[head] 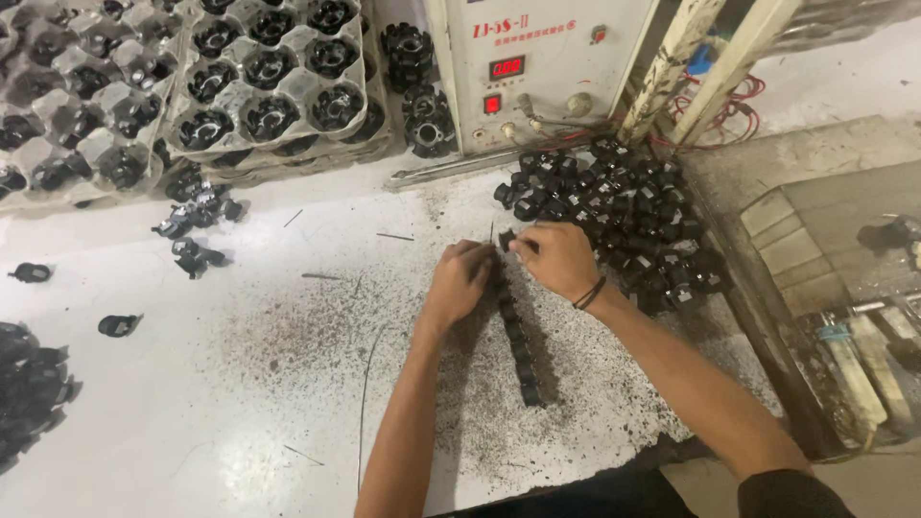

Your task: The person arranges small black cylindrical components into a slotted tray on a workbench, then uses a soldering iron to solder each component in place, working through the tray row by row while smoke rises from the solder joints.

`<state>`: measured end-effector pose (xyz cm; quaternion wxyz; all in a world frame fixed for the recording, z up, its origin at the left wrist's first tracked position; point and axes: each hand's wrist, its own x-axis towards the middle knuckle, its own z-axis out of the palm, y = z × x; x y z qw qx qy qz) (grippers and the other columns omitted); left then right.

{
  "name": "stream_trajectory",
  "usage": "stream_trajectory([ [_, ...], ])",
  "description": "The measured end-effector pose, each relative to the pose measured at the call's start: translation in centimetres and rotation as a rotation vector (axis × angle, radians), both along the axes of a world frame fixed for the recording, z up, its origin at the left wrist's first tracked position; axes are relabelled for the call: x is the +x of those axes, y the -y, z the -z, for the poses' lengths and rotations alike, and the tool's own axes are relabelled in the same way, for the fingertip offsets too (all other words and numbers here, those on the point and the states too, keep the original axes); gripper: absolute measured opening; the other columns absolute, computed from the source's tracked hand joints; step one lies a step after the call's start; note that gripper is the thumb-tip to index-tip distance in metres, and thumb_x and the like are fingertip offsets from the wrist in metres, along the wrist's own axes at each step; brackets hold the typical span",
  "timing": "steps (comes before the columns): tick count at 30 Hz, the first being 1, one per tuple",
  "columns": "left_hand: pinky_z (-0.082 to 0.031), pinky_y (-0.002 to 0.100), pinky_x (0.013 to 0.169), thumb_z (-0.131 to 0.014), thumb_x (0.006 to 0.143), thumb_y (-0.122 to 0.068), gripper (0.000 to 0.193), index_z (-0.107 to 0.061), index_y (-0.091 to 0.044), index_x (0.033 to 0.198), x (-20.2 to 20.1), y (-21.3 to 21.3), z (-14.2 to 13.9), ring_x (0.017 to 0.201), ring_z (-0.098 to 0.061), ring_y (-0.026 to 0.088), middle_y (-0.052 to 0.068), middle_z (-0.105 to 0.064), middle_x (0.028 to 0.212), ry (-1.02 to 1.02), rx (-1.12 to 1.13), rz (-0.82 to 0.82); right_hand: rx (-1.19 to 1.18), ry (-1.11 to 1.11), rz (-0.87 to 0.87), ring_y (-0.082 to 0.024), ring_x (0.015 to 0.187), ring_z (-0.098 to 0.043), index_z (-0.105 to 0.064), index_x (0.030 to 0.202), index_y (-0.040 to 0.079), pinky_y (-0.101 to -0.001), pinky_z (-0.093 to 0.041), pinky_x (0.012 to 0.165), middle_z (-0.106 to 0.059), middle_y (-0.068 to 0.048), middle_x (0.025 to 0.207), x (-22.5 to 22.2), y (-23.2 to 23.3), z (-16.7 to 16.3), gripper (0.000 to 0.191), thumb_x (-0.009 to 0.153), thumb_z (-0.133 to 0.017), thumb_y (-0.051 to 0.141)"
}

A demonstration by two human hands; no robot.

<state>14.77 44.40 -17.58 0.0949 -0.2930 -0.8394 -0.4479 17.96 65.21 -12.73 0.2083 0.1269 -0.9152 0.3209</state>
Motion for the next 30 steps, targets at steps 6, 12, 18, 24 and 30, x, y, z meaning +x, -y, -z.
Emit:
stream_trajectory([
  [6,-0.05,0.046,0.098,-0.06,0.097,-0.015,0.032,-0.068,0.001,0.124,-1.1,-0.1,0.2,0.112,-0.062,0.042,0.021,-0.069,0.12,0.057,0.077,-0.077,0.125,-0.083,-0.027,-0.037,0.073,-0.068,-0.075,0.086,0.003,-0.0455,-0.053,0.063,-0.07,-0.015,0.08,-2.1,2.9,1.2,0.018,0.089,-0.072,0.021],
  [12,-0.05,0.047,0.097,-0.063,0.094,-0.013,0.029,-0.072,-0.002,0.119,-2.2,-0.8,-0.2,0.107,-0.062,0.041,0.017,-0.073,0.116,0.007,0.013,-0.042,0.443,-0.129,0.086,-0.03,0.094,-0.066,-0.073,0.097,0.005,-0.0444,-0.049,0.085,-0.066,-0.012,0.096,-2.9,0.6,1.3,0.013,0.095,-0.071,0.018],
  [18,-0.052,0.046,0.093,-0.063,0.093,-0.011,0.031,-0.072,-0.002,0.121,-1.9,-0.8,0.1,0.104,-0.064,0.039,0.017,-0.072,0.113,-0.023,0.06,-0.059,0.508,0.202,0.169,-0.028,0.113,-0.049,-0.071,0.117,0.006,-0.0462,-0.035,0.094,-0.054,-0.011,0.115,-4.7,-0.5,1.1,0.04,0.085,-0.081,0.029],
  [24,-0.053,0.045,0.092,-0.063,0.095,-0.012,0.03,-0.071,-0.002,0.122,-1.6,-0.9,-0.2,0.104,-0.064,0.038,0.016,-0.072,0.113,-0.002,0.079,-0.098,0.339,0.071,0.126,-0.035,0.111,-0.051,-0.074,0.104,0.01,-0.0509,-0.037,0.092,-0.057,-0.015,0.114,-3.5,-0.6,-0.1,0.039,0.071,-0.086,0.026],
  [30,-0.053,0.045,0.091,-0.064,0.094,-0.012,0.029,-0.072,-0.002,0.12,-1.5,-1.1,-0.1,0.104,-0.064,0.038,0.017,-0.072,0.112,-0.017,0.068,-0.099,0.507,-0.033,-0.042,-0.034,0.087,-0.07,-0.065,0.127,0.0,-0.0432,-0.056,0.081,-0.07,-0.016,0.095,0.7,0.1,0.9,0.053,0.075,-0.064,-0.001],
])
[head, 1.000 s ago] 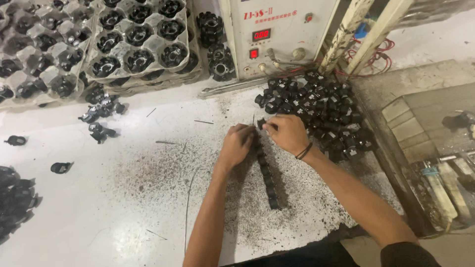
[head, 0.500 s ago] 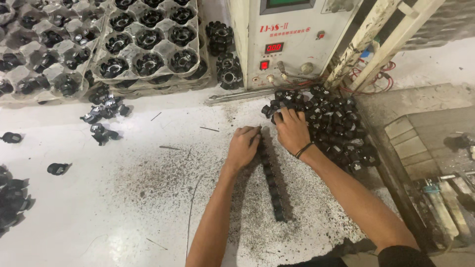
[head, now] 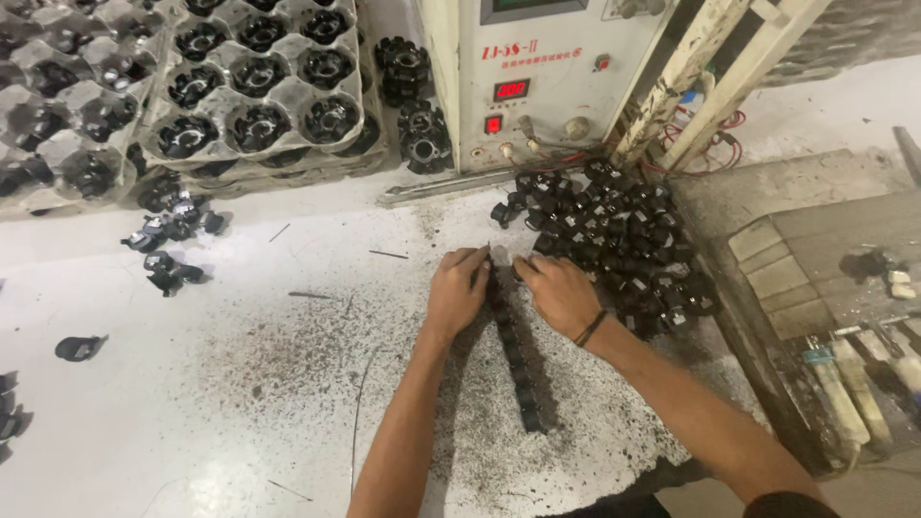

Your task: The person arranges small black cylindrical components into a slotted tray on a workbench, then uses a soldering iron to solder each component in place, working through the tray row by row while smoke rises from the solder joints.

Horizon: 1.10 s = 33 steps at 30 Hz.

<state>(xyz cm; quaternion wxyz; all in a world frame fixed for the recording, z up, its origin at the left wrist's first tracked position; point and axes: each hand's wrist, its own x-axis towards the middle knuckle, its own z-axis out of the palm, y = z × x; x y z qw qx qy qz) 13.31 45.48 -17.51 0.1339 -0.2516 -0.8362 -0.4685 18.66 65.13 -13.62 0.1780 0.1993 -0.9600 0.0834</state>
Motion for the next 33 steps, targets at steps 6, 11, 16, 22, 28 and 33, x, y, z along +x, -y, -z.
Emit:
stream_trajectory([
  [6,-0.053,0.046,0.092,-0.064,0.096,-0.011,0.028,-0.071,-0.001,0.121,0.0,-0.2,-0.8,0.105,-0.063,0.039,0.018,-0.071,0.114,-0.012,-0.025,0.021,-0.153,0.069,0.107,-0.032,0.082,-0.067,-0.068,0.126,0.001,-0.0438,-0.052,0.078,-0.068,-0.014,0.089,-0.7,0.4,0.0,0.034,0.095,-0.069,0.013],
  [11,-0.052,0.047,0.096,-0.065,0.091,-0.012,0.03,-0.071,-0.003,0.12,-0.2,-1.4,-2.6,0.112,-0.062,0.038,0.017,-0.071,0.117,-0.14,-0.079,0.075,0.076,-0.181,0.159,-0.032,0.091,-0.067,-0.072,0.11,0.002,-0.0435,-0.054,0.079,-0.064,-0.014,0.097,-1.1,-2.1,-1.0,0.036,0.076,-0.072,0.013],
  [16,-0.048,0.051,0.098,-0.064,0.083,-0.014,0.037,-0.074,-0.007,0.118,-1.3,-3.2,-3.1,0.107,-0.066,0.036,0.015,-0.074,0.108,-0.107,-0.4,0.113,-0.338,0.027,0.045,-0.028,0.084,-0.068,-0.075,0.106,0.002,-0.0373,-0.057,0.071,-0.067,-0.011,0.105,0.7,-3.3,0.1,0.025,0.081,-0.072,0.003],
  [22,-0.052,0.052,0.09,-0.065,0.081,-0.014,0.032,-0.076,-0.007,0.11,-2.9,-3.1,-2.1,0.096,-0.069,0.039,0.018,-0.074,0.101,-0.073,-0.305,0.188,-0.581,0.126,0.009,-0.023,0.072,-0.07,-0.074,0.092,-0.001,-0.0328,-0.057,0.062,-0.071,-0.009,0.094,3.1,-1.9,2.1,0.009,0.084,-0.072,-0.001],
  [28,-0.054,0.052,0.086,-0.066,0.083,-0.014,0.026,-0.076,-0.007,0.105,-3.3,-2.7,-3.0,0.094,-0.069,0.042,0.019,-0.074,0.096,-0.043,-0.302,0.218,-0.489,0.036,0.033,-0.034,0.079,-0.068,-0.071,0.094,0.001,-0.0424,-0.056,0.07,-0.07,-0.012,0.093,-0.5,-0.5,1.3,0.013,0.081,-0.073,0.005],
  [33,-0.052,0.051,0.091,-0.07,0.077,-0.022,0.043,-0.074,-0.012,0.119,-2.7,-2.4,-4.9,0.099,-0.067,0.041,0.018,-0.072,0.1,0.036,-0.365,0.244,-0.011,-0.243,0.203,-0.033,0.095,-0.064,-0.069,0.115,-0.004,-0.0469,-0.05,0.078,-0.064,-0.015,0.099,-4.4,-1.2,-0.6,0.042,0.076,-0.073,0.012],
])
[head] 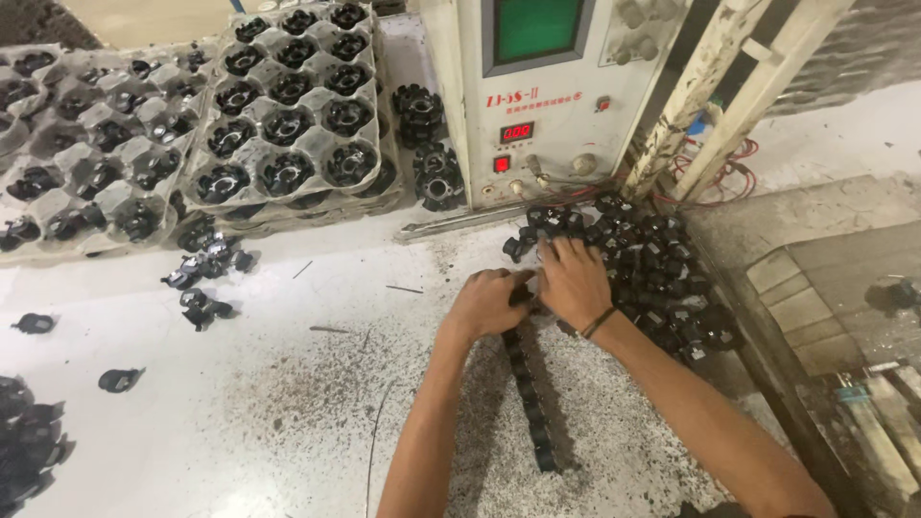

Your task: The person arranges small black cylindrical components into a slotted tray on a workbench, then uses a soldering iron to solder each component in place, working through the tray row by row while smoke rises from the solder joints.

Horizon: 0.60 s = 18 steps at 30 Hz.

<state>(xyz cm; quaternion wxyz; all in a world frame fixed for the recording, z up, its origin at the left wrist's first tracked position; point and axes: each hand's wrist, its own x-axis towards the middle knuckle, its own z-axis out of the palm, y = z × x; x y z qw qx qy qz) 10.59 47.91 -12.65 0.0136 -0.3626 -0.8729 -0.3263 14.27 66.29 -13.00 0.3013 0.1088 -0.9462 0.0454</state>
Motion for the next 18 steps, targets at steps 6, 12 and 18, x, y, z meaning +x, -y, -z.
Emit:
stream_trajectory([
  [6,-0.047,0.045,0.105,-0.075,0.07,-0.029,0.046,-0.076,-0.018,0.115,0.7,-0.2,0.0,0.11,-0.066,0.036,0.015,-0.071,0.11,-0.045,-0.117,-0.021,0.0,0.177,0.02,-0.03,0.105,-0.062,-0.068,0.105,0.006,-0.0473,-0.049,0.09,-0.06,-0.009,0.104,-0.8,-0.3,-1.4,0.032,0.073,-0.072,0.008],
  [12,-0.04,0.047,0.114,-0.072,0.067,-0.022,0.052,-0.074,-0.018,0.119,0.3,-0.3,0.9,0.117,-0.066,0.032,0.013,-0.071,0.118,-0.034,-0.127,-0.004,-0.231,0.357,-0.118,-0.037,0.095,-0.06,-0.058,0.138,-0.009,-0.0463,-0.053,0.08,-0.053,-0.018,0.102,6.0,-0.6,-0.5,0.065,0.079,-0.076,0.013],
  [18,-0.035,0.049,0.117,-0.071,0.073,-0.026,0.049,-0.074,-0.022,0.122,0.3,-0.4,0.7,0.119,-0.064,0.03,0.009,-0.07,0.125,0.027,-0.182,0.008,-0.227,0.494,-0.028,-0.035,0.086,-0.07,-0.07,0.118,0.005,-0.0447,-0.057,0.074,-0.071,-0.015,0.104,8.2,-1.0,-0.6,0.043,0.081,-0.079,0.025],
])
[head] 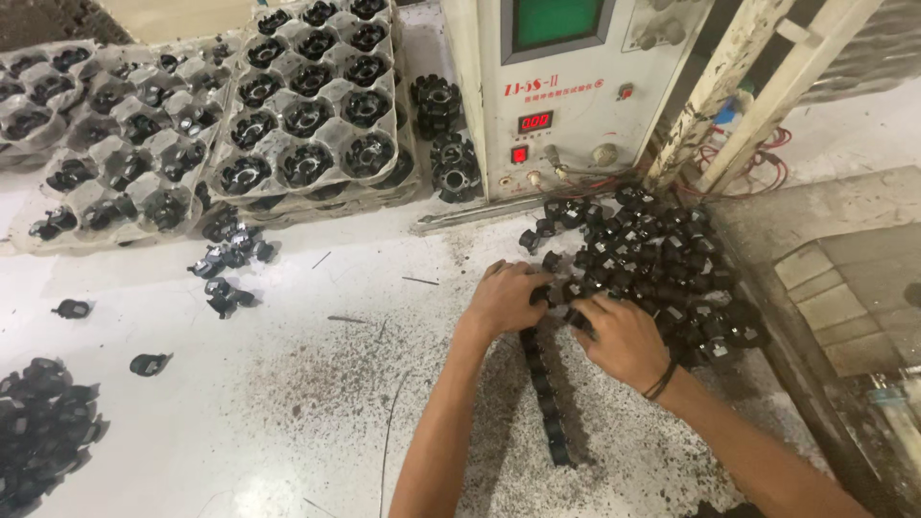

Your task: The person arranges small black cylindrical components into a slotted tray on a workbench, then uses a soldering iron to solder each component in place, working through the tray row by row while smoke rises from the solder joints.

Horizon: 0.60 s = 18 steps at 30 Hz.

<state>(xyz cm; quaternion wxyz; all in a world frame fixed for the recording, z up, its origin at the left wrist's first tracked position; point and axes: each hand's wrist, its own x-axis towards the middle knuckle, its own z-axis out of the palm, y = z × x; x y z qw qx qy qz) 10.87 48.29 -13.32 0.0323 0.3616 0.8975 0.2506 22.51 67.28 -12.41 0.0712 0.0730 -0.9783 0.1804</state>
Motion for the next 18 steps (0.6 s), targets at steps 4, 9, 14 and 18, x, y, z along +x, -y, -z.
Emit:
stream_trajectory([
  [4,-0.035,0.05,0.117,-0.071,0.075,-0.027,0.046,-0.075,-0.023,0.12,-0.1,0.1,0.0,0.12,-0.064,0.03,0.008,-0.07,0.125,-0.02,0.029,0.022,-0.143,0.103,-0.003,-0.033,0.071,-0.072,-0.075,0.11,0.004,-0.0437,-0.056,0.067,-0.075,-0.018,0.089,0.8,0.0,0.2,0.035,0.081,-0.079,0.024],
  [9,-0.036,0.05,0.117,-0.071,0.077,-0.027,0.041,-0.076,-0.023,0.118,-0.4,0.2,0.7,0.12,-0.064,0.029,0.006,-0.07,0.126,-0.023,0.068,0.015,-0.267,-0.093,-0.058,-0.03,0.059,-0.071,-0.077,0.102,0.001,-0.0394,-0.056,0.056,-0.074,-0.017,0.079,-0.7,1.3,1.2,0.021,0.089,-0.073,0.018],
  [14,-0.037,0.051,0.116,-0.071,0.083,-0.031,0.04,-0.076,-0.026,0.122,-0.5,0.3,1.0,0.122,-0.061,0.033,0.011,-0.067,0.125,0.022,-0.009,0.0,-0.182,-0.231,-0.004,-0.032,0.062,-0.069,-0.075,0.084,0.0,-0.0406,-0.054,0.057,-0.073,-0.016,0.077,-0.9,2.4,1.3,0.019,0.084,-0.076,0.019],
  [18,-0.031,0.055,0.119,-0.073,0.078,-0.036,0.051,-0.07,-0.024,0.127,-0.3,0.5,0.0,0.128,-0.059,0.032,0.01,-0.067,0.131,0.0,-0.002,0.054,0.042,-0.274,-0.053,-0.028,0.078,-0.069,-0.077,0.088,0.003,-0.0412,-0.055,0.078,-0.072,-0.011,0.083,-1.1,1.5,0.2,0.014,0.085,-0.075,0.017],
])
